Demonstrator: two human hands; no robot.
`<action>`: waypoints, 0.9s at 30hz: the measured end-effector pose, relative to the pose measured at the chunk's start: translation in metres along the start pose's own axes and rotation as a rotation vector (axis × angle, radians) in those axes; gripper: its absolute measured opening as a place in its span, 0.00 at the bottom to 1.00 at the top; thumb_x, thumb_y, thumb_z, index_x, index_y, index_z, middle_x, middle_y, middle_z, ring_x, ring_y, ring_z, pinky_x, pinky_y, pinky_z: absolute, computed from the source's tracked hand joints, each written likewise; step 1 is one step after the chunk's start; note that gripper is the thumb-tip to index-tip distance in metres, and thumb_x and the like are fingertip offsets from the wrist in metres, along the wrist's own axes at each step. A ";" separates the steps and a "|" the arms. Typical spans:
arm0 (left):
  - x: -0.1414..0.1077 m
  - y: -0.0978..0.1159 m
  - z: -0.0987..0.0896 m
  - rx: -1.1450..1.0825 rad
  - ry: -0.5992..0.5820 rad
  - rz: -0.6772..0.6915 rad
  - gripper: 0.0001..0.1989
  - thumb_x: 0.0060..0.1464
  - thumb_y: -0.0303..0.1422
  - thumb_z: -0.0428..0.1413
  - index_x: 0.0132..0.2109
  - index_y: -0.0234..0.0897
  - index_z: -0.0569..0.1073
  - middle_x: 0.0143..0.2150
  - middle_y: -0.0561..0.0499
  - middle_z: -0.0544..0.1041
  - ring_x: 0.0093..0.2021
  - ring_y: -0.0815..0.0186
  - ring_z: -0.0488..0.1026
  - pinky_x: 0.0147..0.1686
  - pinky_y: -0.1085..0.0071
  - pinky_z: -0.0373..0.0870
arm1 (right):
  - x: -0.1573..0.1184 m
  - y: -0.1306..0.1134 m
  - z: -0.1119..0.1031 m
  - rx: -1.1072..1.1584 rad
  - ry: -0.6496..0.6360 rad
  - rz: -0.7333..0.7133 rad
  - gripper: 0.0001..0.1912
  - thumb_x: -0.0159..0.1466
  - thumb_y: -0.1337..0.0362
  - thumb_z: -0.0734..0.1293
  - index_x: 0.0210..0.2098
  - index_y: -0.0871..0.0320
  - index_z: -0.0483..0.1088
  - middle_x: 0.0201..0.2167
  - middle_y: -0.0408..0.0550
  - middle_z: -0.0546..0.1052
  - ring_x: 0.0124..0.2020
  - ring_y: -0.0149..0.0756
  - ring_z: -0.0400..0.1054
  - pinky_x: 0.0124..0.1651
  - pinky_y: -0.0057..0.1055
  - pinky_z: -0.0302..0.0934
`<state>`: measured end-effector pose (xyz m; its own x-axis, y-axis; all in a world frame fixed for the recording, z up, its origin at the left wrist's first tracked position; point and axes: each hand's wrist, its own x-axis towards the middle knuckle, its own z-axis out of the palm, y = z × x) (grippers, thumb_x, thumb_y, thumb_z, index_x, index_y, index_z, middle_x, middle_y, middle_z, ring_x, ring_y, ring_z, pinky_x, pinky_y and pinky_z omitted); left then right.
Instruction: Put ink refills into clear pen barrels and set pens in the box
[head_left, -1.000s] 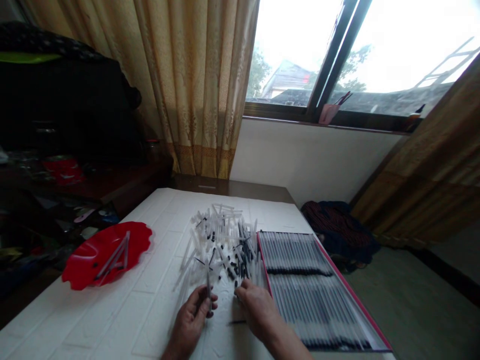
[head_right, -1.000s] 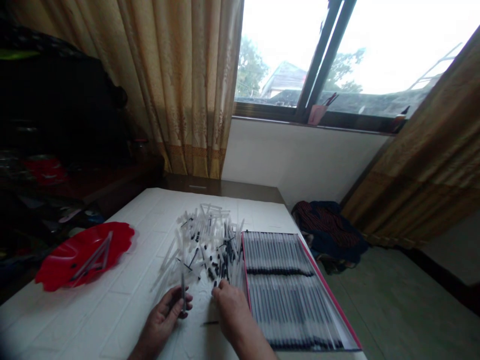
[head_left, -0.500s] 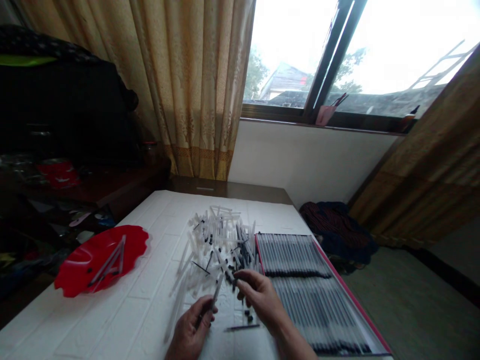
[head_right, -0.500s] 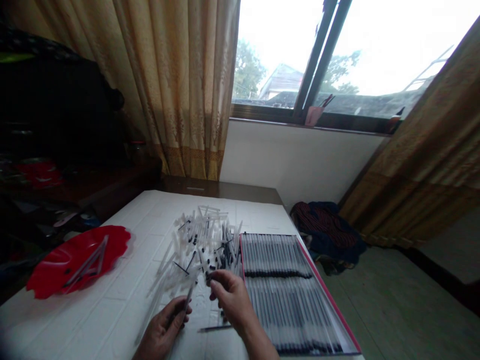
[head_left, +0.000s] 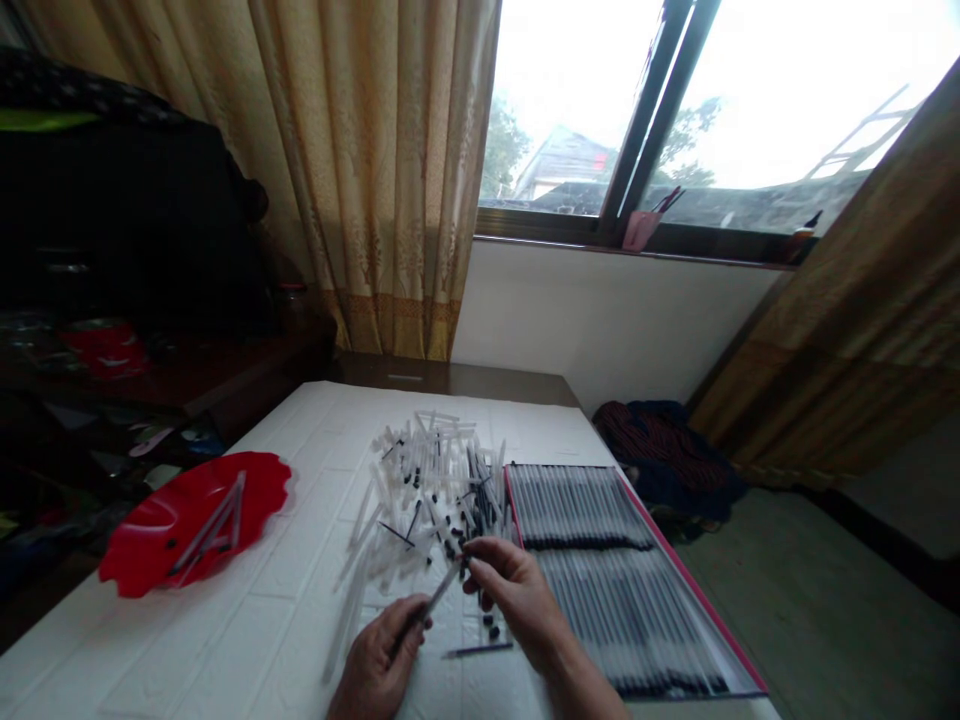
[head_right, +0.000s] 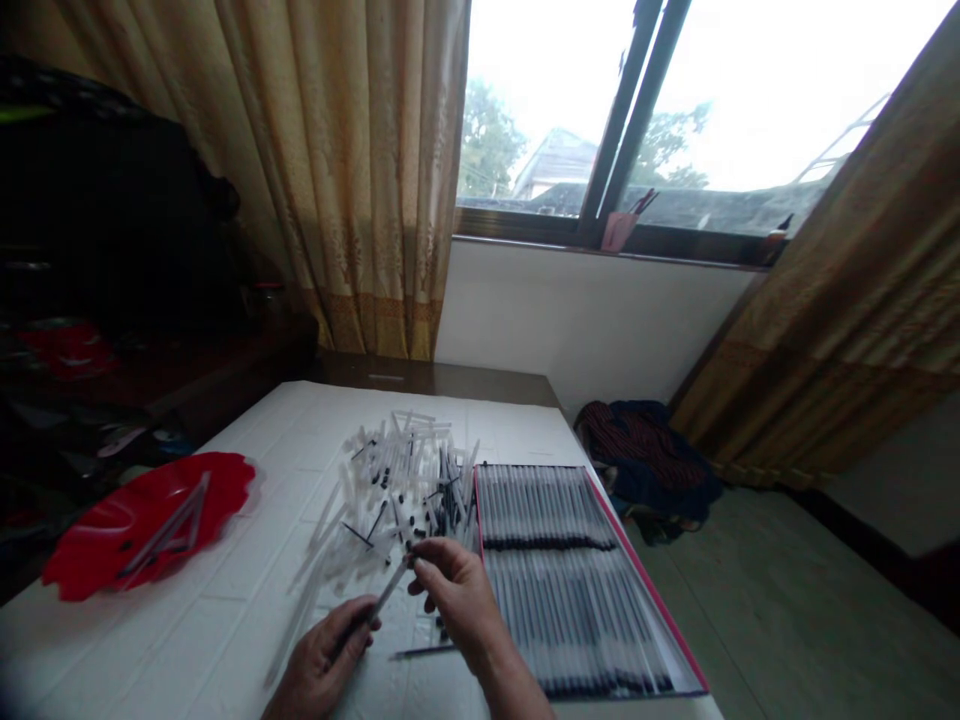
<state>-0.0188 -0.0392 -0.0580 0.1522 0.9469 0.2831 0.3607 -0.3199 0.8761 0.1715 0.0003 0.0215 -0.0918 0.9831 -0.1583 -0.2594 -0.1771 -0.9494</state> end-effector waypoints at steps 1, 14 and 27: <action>0.000 0.000 -0.001 0.010 -0.006 0.008 0.13 0.59 0.40 0.50 0.48 0.43 0.73 0.37 0.50 0.81 0.37 0.66 0.78 0.37 0.77 0.76 | 0.000 0.000 0.000 -0.009 0.002 -0.008 0.16 0.45 0.57 0.76 0.30 0.59 0.75 0.23 0.43 0.77 0.21 0.28 0.69 0.18 0.19 0.54; 0.014 0.016 -0.001 0.247 0.022 0.181 0.12 0.59 0.37 0.50 0.45 0.43 0.76 0.37 0.50 0.82 0.37 0.67 0.79 0.39 0.78 0.75 | -0.002 -0.001 -0.025 -0.299 -0.008 -0.107 0.11 0.50 0.60 0.71 0.31 0.58 0.75 0.22 0.43 0.76 0.23 0.31 0.68 0.22 0.23 0.56; 0.042 0.035 0.009 0.311 -0.036 0.279 0.10 0.58 0.35 0.51 0.44 0.45 0.76 0.37 0.53 0.82 0.38 0.67 0.79 0.39 0.78 0.74 | -0.012 0.000 -0.066 -0.320 0.025 -0.249 0.09 0.55 0.58 0.70 0.33 0.56 0.75 0.28 0.44 0.77 0.30 0.33 0.69 0.33 0.27 0.64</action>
<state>0.0087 -0.0112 -0.0196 0.3138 0.8224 0.4745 0.5611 -0.5638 0.6061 0.2357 -0.0084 0.0052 -0.0393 0.9956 0.0847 0.0420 0.0863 -0.9954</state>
